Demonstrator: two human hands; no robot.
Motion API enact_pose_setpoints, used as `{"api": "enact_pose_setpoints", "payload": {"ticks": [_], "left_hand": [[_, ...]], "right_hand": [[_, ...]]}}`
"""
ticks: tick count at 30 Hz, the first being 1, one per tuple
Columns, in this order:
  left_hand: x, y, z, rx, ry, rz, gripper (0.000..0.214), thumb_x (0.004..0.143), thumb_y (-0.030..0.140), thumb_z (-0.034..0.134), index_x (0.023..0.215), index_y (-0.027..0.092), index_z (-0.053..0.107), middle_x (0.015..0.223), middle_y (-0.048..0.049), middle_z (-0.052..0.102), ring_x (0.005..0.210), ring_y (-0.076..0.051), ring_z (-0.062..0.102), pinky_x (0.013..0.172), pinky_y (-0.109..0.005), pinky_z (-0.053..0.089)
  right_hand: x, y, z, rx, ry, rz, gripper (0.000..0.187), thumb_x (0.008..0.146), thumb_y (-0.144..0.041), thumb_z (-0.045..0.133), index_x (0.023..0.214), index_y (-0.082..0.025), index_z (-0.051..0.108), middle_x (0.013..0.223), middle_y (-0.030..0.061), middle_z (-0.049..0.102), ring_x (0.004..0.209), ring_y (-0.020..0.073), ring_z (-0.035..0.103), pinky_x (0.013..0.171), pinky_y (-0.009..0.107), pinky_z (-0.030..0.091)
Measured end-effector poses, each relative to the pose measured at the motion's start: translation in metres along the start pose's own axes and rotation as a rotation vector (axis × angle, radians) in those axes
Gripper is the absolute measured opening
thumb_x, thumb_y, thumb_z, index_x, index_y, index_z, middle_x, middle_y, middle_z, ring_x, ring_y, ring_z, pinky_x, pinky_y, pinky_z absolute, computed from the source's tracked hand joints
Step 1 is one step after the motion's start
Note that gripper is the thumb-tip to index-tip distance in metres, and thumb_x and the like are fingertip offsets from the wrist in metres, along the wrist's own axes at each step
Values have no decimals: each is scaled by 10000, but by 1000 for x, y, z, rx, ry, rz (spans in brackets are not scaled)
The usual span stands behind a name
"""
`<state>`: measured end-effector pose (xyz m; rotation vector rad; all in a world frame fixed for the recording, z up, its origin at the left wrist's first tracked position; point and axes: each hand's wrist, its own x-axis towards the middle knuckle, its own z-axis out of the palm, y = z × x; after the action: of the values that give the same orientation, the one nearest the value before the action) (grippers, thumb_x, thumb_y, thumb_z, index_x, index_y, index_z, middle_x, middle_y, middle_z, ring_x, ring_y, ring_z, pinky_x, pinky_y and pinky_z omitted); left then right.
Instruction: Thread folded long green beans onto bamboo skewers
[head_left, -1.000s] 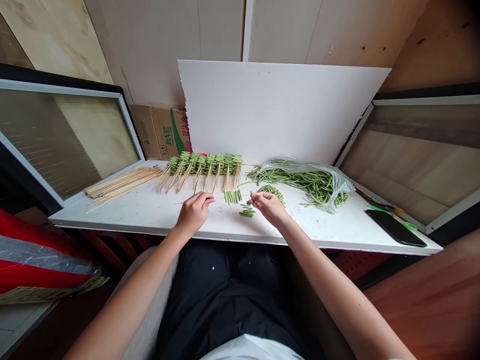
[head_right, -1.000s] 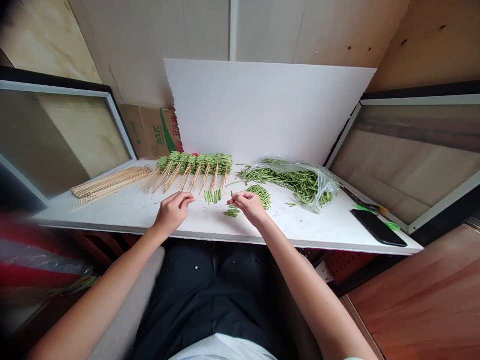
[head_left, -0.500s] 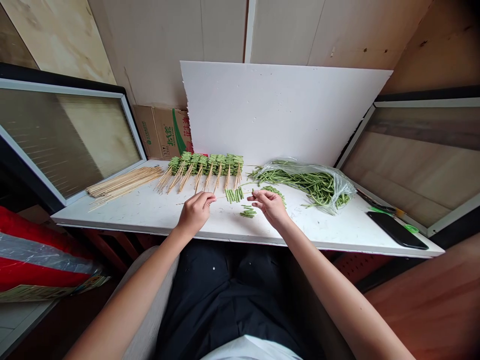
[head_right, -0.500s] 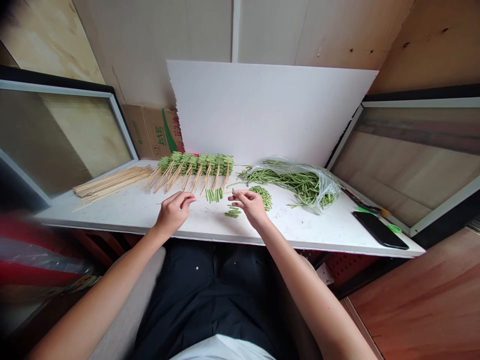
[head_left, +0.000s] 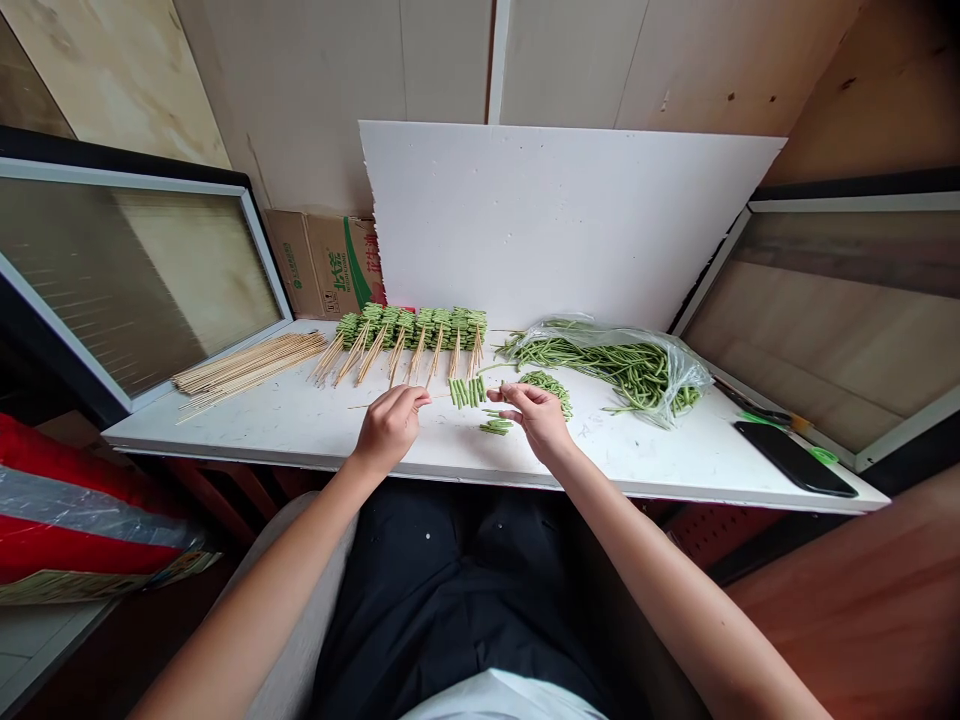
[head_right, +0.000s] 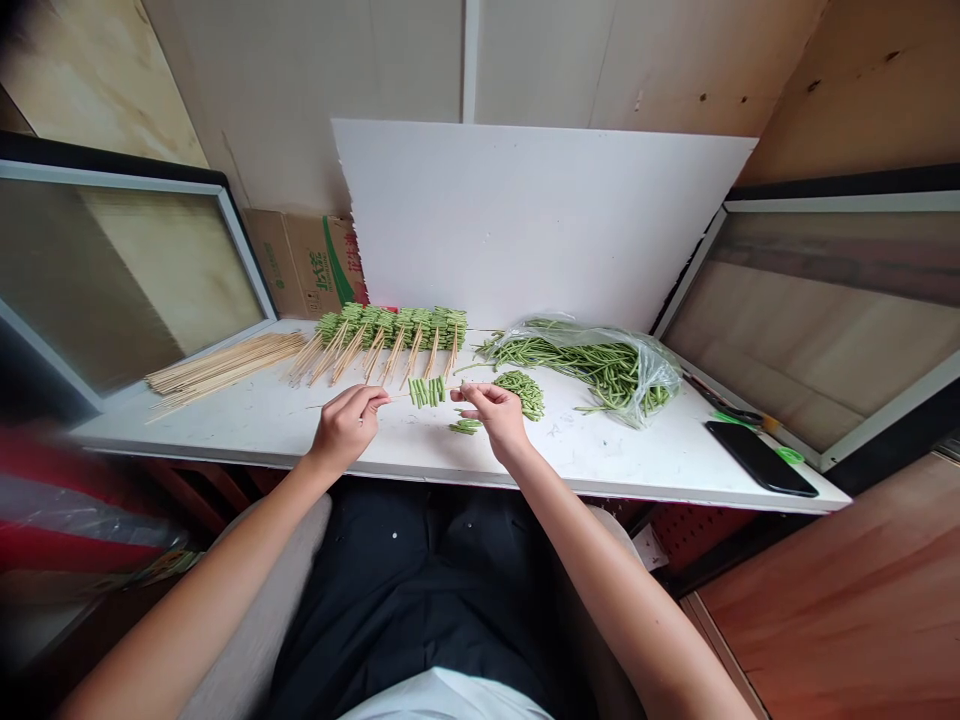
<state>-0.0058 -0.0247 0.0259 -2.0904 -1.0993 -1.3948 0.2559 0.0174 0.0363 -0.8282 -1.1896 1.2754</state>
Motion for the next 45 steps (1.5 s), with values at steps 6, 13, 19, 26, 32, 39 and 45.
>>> {"api": "enact_pose_setpoints", "payload": {"ticks": [6,13,19,26,32,39,45], "left_hand": [[-1,0,0,-12,2,10,220,1013,84,485,980,207,665,859,-61,740,822,-204,719,774,-338,590],[-1,2,0,-4,10,26,230,1022,89,471,976,206,664,864,-65,744,823,-201,726,766,-334,601],[5,12,-1,-11,30,57,225,1011,64,481,979,193,663,871,-68,747,824,-198,724,766,-325,592],[4,7,2,-26,72,-5,152,1008,92,546,971,192,655,859,-45,734,814,-177,718,762,-277,564],[0,-2,5,-7,51,-55,136,1025,143,546,961,194,654,854,-48,734,789,-179,709,747,-284,554],[-3,-4,8,-82,58,-183,110,1000,161,578,943,195,666,866,-50,748,784,-185,716,735,-289,557],[-4,-6,11,-150,42,-276,101,971,146,593,931,196,672,858,-41,749,760,-175,706,697,-272,549]], "right_hand": [[-1,2,0,-5,-5,-8,344,736,-527,901,837,-211,811,953,102,813,1014,268,758,702,306,618],[-5,12,7,-6,-13,-35,331,727,-519,906,802,-211,809,902,84,798,906,238,749,678,316,635],[-2,14,9,-11,-11,-48,324,695,-498,928,757,-204,806,839,48,755,724,169,698,674,310,646],[-1,3,6,60,-85,-30,306,785,-518,815,834,-216,813,1092,94,778,1015,267,734,674,320,637],[14,11,-20,-574,-148,-131,238,906,-318,647,1040,-215,814,1139,111,783,1142,316,679,902,446,583],[20,34,-40,-1398,-271,-377,255,986,-222,615,1139,-195,817,1068,145,756,1062,340,588,924,427,473],[22,40,-41,-1423,-235,-379,243,983,-183,613,1105,-183,824,1002,141,759,1031,325,583,860,366,444]]}}
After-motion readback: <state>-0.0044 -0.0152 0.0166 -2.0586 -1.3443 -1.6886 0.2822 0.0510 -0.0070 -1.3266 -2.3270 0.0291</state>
